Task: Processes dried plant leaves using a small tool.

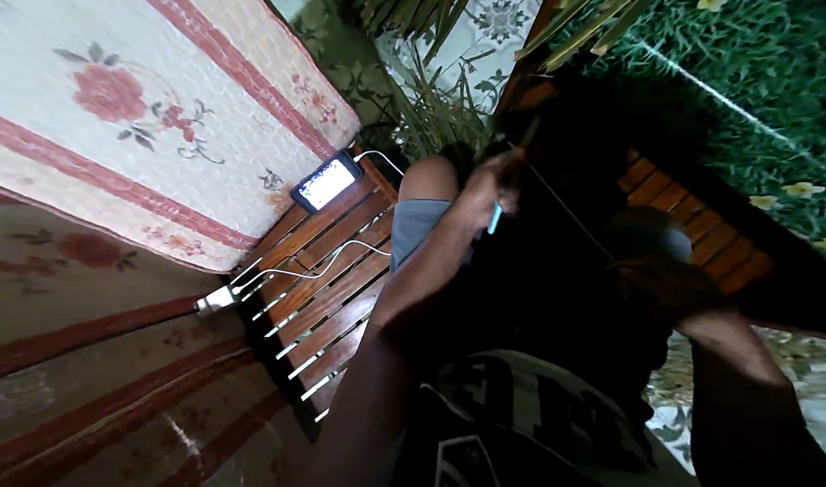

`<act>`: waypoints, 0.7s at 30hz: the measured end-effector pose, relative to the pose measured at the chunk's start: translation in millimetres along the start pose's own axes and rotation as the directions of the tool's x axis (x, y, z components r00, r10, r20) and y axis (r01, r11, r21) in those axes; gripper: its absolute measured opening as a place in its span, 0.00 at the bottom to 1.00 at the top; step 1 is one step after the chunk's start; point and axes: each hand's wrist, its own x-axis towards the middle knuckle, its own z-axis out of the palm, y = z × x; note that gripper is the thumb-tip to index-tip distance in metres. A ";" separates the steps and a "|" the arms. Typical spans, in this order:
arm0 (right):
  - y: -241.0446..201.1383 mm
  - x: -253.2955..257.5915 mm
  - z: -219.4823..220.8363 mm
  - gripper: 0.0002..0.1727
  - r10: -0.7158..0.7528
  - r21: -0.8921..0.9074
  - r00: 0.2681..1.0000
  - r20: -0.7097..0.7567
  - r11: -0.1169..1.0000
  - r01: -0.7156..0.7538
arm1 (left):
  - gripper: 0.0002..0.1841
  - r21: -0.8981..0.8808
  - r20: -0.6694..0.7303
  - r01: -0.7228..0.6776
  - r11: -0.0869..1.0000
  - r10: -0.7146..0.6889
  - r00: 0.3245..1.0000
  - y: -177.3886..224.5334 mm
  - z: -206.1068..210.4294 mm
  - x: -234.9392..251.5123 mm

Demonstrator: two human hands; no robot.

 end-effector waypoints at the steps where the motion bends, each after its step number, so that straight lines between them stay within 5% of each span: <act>1: 7.0 -3.8 -2.0 0.20 -0.009 0.004 1.000 0.004 1.000 0.009 | 0.16 -0.066 -0.066 -0.062 0.996 0.058 0.996 6.8 -9.1 8.3; 5: 22.5 -8.2 1.7 0.19 0.085 0.230 0.994 -0.070 0.971 -0.067 | 0.20 -0.123 -0.194 -0.161 0.979 0.135 0.972 13.3 -23.4 20.5; 8: 4.9 0.2 5.7 0.19 0.100 0.318 0.991 -0.086 0.946 -0.068 | 0.16 0.048 -0.077 -0.016 0.999 0.019 0.997 -7.0 -1.0 0.3; 12: -74.4 19.6 11.6 0.17 0.207 0.204 0.978 -0.004 0.958 -0.202 | 0.13 0.312 0.239 0.062 0.948 -0.142 0.961 -29.4 28.9 -15.8; 17: -56.8 36.2 15.3 0.20 0.093 0.120 0.993 0.066 0.988 -0.101 | 0.15 0.041 0.052 -0.028 0.999 0.026 0.998 -8.9 6.8 -5.1; 21: -60.0 46.1 18.5 0.20 0.011 0.164 1.000 0.023 0.986 -0.015 | 0.09 0.199 0.132 -0.012 0.980 -0.015 0.991 -17.4 5.1 -9.5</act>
